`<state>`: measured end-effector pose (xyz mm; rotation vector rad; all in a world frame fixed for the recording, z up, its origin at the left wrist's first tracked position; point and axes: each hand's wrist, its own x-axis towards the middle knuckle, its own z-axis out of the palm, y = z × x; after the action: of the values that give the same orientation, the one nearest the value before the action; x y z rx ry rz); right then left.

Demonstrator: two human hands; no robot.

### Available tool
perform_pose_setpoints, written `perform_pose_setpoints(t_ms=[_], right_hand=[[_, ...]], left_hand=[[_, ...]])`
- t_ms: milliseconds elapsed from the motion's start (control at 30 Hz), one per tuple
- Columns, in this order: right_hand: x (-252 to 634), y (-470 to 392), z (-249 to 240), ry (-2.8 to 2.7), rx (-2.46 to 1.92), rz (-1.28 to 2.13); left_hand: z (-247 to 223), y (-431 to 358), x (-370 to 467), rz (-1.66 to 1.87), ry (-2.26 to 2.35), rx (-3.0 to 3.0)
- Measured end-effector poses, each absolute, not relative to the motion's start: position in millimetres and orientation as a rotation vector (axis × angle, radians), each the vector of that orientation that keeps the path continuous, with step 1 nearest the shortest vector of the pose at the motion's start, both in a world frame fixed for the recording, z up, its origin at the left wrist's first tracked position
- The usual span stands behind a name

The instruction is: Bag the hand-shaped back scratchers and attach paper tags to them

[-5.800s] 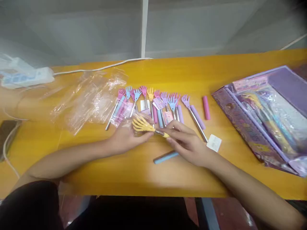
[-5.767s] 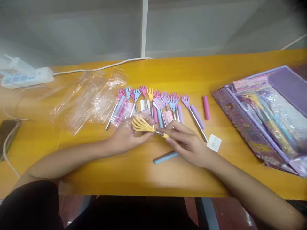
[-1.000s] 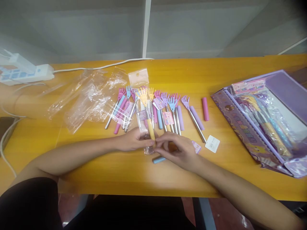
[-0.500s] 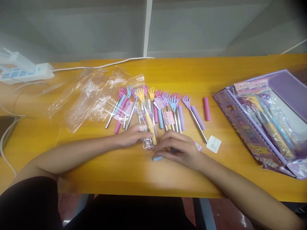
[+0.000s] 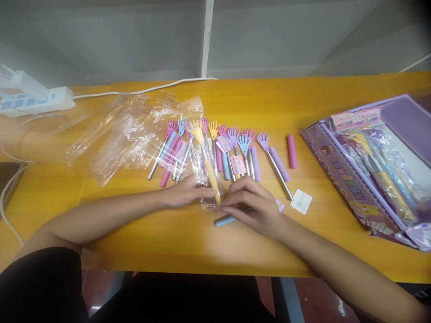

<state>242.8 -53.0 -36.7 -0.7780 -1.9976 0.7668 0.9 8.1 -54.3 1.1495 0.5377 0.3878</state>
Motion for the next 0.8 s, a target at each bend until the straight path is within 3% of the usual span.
perform_pose_setpoints(t_ms=[800], right_hand=[[234.7, -57.0, -34.0, -1.823, -1.007, 0.991]], left_hand=[[-45.7, 7.9, 1.9, 0.38, 0.522, 1.159]])
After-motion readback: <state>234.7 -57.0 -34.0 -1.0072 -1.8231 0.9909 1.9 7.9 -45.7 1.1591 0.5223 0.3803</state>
